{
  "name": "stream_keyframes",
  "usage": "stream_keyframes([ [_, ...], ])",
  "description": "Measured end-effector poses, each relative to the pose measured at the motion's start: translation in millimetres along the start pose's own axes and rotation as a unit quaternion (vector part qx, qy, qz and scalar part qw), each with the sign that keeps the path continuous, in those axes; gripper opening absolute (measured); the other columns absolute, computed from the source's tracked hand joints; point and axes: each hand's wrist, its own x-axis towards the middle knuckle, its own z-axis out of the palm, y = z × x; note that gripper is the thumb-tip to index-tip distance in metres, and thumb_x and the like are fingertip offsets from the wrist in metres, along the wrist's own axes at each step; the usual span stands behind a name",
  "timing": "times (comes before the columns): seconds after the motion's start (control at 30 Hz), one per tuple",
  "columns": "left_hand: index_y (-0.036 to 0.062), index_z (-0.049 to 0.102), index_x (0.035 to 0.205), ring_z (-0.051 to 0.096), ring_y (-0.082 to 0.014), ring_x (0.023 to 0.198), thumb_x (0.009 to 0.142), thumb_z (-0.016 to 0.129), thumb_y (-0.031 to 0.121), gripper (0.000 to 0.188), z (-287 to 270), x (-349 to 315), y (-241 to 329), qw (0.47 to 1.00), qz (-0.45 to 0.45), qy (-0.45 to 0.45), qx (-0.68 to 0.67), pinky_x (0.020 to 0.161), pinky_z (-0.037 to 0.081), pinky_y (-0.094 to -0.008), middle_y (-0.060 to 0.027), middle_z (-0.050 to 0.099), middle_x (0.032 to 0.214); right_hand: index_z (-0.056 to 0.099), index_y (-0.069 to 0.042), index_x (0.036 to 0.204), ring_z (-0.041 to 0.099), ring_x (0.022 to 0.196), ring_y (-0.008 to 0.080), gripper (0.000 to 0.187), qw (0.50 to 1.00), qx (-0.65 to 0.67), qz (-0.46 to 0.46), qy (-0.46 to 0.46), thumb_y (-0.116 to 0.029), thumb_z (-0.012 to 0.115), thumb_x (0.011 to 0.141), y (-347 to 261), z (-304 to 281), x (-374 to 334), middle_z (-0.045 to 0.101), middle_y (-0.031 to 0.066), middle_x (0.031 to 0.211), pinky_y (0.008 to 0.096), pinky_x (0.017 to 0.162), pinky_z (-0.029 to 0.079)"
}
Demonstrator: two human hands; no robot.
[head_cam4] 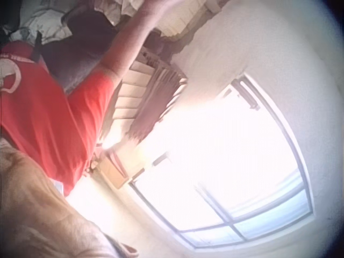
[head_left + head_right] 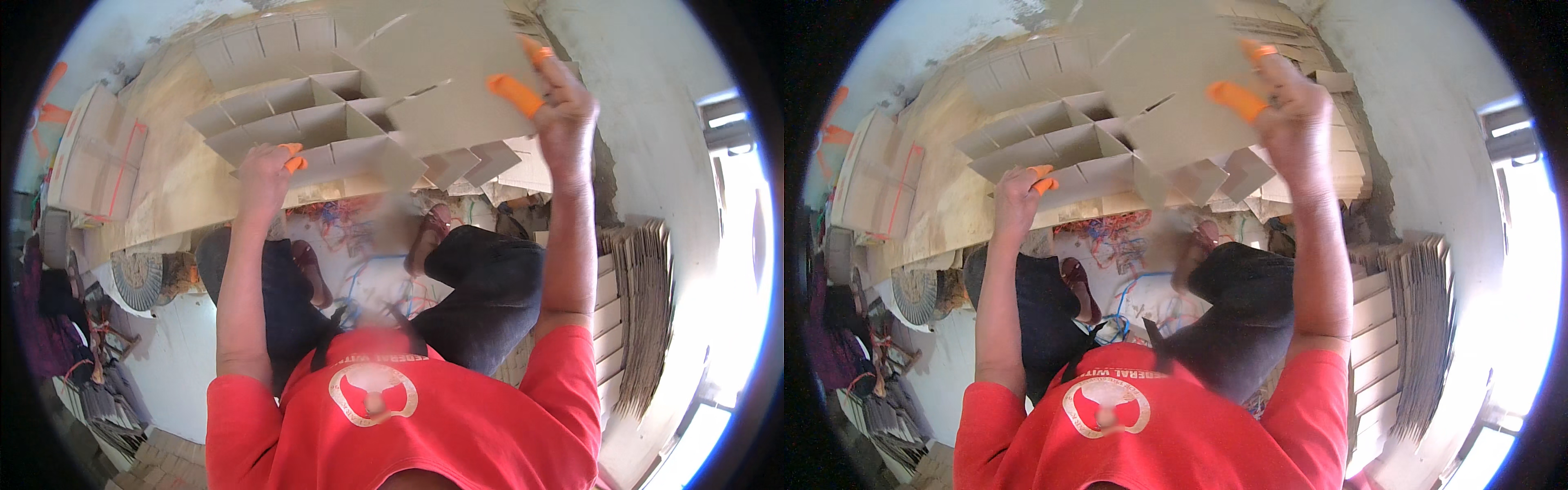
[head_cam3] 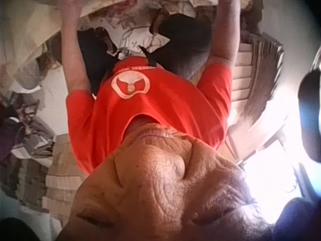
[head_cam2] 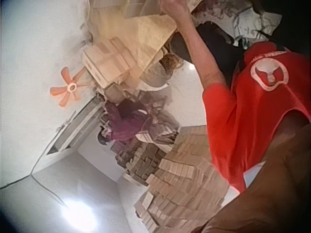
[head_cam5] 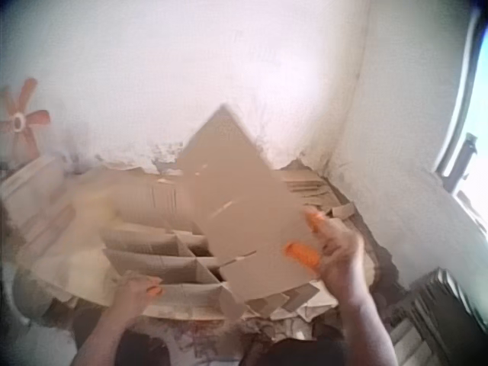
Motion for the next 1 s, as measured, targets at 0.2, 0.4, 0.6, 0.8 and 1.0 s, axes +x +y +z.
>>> stream_keyframes([
  [0.2,0.0035,0.072,0.082,0.060,-0.0295,0.075,0.074,0.072,0.008,0.009,4.4,-4.8,-2.0,0.998,0.005,0.020,-0.054,0.070,0.046,-0.0386,-0.0120,0.067,0.077,0.061,0.001,0.125,0.053,0.100,0.0017,0.051,0.980,0.124,0.029,-0.152,0.002,0.077,0.077,-22.7,66.1,-1.6,0.066,0.0013,0.118,0.0205,0.088,0.048],
  [0.4,0.0056,0.071,0.083,0.061,-0.0283,0.077,0.072,0.067,0.002,0.013,1.4,-2.9,6.8,0.999,0.001,0.010,-0.034,0.071,0.047,-0.0399,-0.0098,0.067,0.077,0.062,0.000,0.122,0.053,0.098,0.0012,0.042,0.973,0.067,0.052,-0.215,-0.002,0.074,0.082,-24.7,96.8,-3.1,0.065,0.0033,0.125,0.0213,0.087,0.048],
  [0.6,0.0069,0.071,0.083,0.061,-0.0275,0.077,0.071,0.064,0.000,0.015,4.8,-3.1,3.5,0.999,-0.015,0.016,-0.030,0.072,0.047,-0.0403,-0.0089,0.068,0.077,0.060,-0.001,0.122,0.051,0.094,-0.0005,0.041,0.963,0.076,0.069,-0.249,-0.003,0.072,0.083,-32.9,99.1,4.9,0.066,0.0025,0.123,0.0214,0.083,0.049],
  [0.8,0.0070,0.071,0.083,0.061,-0.0273,0.076,0.069,0.065,-0.001,0.018,9.0,-1.5,0.4,0.999,-0.005,0.021,-0.046,0.072,0.048,-0.0394,-0.0090,0.067,0.077,0.058,-0.004,0.129,0.053,0.090,-0.0003,0.045,0.964,0.064,0.018,-0.257,-0.001,0.068,0.085,-23.2,105.4,2.4,0.069,0.0062,0.117,0.0221,0.081,0.050],
  [1.0,0.0068,0.071,0.083,0.061,-0.0273,0.075,0.069,0.067,0.000,0.016,10.1,-0.5,-2.3,0.999,-0.001,0.021,-0.025,0.070,0.048,-0.0387,-0.0090,0.066,0.075,0.059,-0.001,0.124,0.066,0.081,0.0199,0.043,0.939,-0.023,-0.104,-0.327,-0.008,0.069,0.082,-4.2,147.8,-14.8,0.070,0.0158,0.101,0.0318,0.074,0.053],
])
